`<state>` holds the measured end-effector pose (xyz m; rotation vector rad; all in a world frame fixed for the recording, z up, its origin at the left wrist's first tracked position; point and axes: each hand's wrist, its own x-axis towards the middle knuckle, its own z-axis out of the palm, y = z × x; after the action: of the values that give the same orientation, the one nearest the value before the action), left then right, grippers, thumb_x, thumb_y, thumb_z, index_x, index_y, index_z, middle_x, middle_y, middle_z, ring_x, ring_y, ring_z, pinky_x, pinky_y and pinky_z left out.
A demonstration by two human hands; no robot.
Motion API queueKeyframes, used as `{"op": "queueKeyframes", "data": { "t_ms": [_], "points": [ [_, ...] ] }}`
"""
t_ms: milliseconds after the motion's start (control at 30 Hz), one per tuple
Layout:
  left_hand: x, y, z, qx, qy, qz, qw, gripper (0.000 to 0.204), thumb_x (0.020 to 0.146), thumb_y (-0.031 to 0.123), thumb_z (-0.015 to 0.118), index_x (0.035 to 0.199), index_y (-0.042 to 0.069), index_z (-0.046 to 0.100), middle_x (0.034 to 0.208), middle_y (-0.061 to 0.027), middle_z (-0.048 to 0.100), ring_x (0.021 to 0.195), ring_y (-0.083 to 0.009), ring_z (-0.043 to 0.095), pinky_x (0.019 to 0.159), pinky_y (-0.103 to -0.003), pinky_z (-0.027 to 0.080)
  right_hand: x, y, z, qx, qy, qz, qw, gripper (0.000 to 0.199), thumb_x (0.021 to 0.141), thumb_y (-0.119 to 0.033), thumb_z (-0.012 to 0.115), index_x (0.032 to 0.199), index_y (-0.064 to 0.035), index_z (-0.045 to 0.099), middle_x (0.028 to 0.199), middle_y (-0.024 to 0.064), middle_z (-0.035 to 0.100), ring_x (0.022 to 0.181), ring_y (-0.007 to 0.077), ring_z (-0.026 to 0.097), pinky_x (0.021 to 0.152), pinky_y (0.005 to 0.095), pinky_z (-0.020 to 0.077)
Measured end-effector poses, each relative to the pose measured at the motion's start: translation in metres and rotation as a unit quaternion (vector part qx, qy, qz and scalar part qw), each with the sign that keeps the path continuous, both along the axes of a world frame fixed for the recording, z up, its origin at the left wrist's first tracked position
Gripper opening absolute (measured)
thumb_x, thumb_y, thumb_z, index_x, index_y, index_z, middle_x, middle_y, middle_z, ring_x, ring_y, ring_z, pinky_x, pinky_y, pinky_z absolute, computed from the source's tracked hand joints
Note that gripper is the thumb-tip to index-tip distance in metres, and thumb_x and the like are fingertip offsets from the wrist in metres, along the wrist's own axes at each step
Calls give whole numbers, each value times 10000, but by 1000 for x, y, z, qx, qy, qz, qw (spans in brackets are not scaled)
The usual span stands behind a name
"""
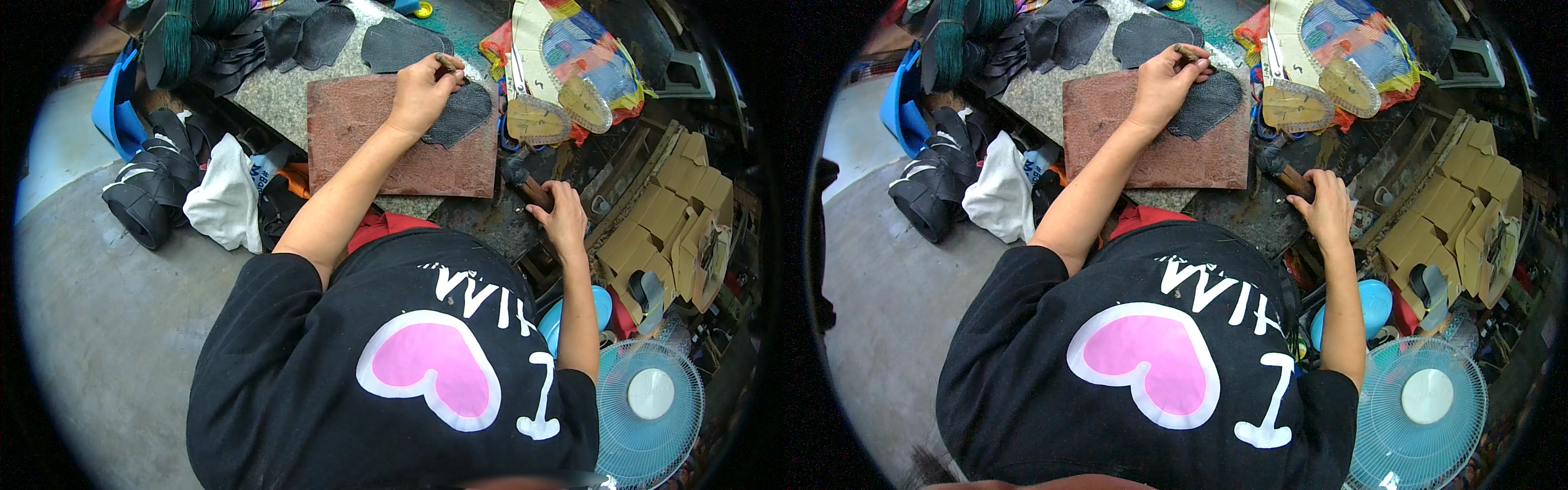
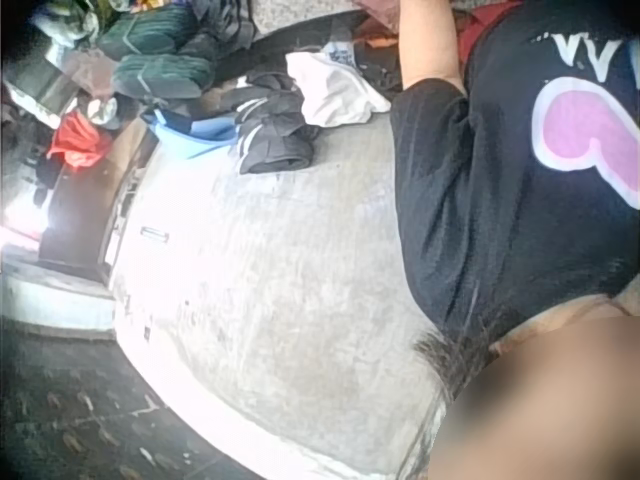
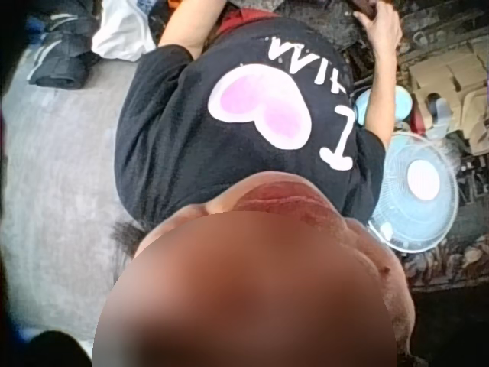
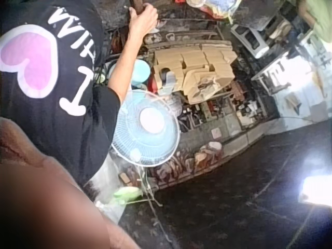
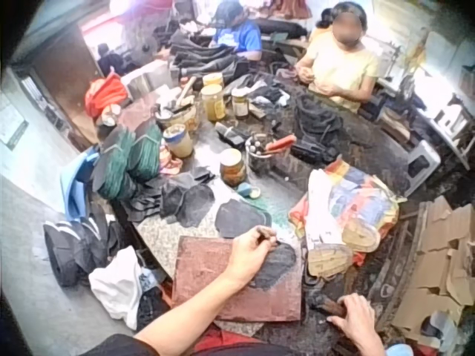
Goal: The person marks a shoe insole with a pen, then uses a hammer and a small tool to work on a black rubber sole piece on a wooden block. The person repeatedly taps the tool with the hammer while holding the sole piece in place.
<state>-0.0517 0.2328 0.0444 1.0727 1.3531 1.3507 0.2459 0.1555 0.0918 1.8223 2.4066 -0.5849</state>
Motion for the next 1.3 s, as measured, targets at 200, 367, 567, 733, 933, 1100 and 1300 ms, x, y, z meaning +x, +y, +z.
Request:
{"op": "queueKeyframes", "data": {
  "t_ms": [200,367,567,733,933,1100,1300],
  "points": [
    [-2,1,-5,-6,-36,-13,999,130,892,-5,623,1008,-38,671,897,-94,715,831,-121,694,756,-264,581,22,-18,-16,71,67,-2,995,357,784,-241,767,1067,-78,622,964,91,630,866,313,605,747,403,486],
    [-5,4,-2,50,123,-33,991,148,849,19,658,993,-15,671,906,-133,712,806,-200,712,725,-307,562,19,-22,-7,40,224,-77,971,370,889,-212,691,1212,-74,572,922,84,658,666,211,604,624,347,483],
    [6,6,6,202,320,-21,925,129,836,58,658,947,-7,638,888,-187,655,816,-350,660,715,-382,529,-27,8,47,-11,451,-141,881,372,979,-148,595,1325,-46,503,834,47,618,649,76,551,570,230,463],
    [13,5,8,228,377,-39,897,110,829,17,611,935,-14,615,901,-193,651,881,-375,640,788,-428,518,-76,28,58,231,509,-30,828,430,977,-204,612,1340,0,503,900,106,681,715,173,635,627,302,502],
    [12,6,-2,206,331,-10,921,96,834,22,617,926,-5,610,873,-194,633,848,-398,624,743,-434,511,-79,32,28,109,168,-110,974,436,973,-385,566,1384,-245,521,723,113,659,676,257,658,636,387,510],
    [9,3,-9,149,254,18,956,109,890,50,623,982,-7,634,868,-145,687,774,-243,699,712,-325,548,-77,24,10,70,126,-89,986,444,971,-423,533,1394,-296,482,800,187,689,791,401,674,679,490,516],
    [9,1,-7,59,37,11,997,79,904,38,617,949,-15,655,834,-93,712,753,-139,711,671,-284,568,-75,23,5,42,106,-104,988,448,988,-428,510,1410,-285,464,959,191,704,880,415,670,717,491,522]
  ]
}}
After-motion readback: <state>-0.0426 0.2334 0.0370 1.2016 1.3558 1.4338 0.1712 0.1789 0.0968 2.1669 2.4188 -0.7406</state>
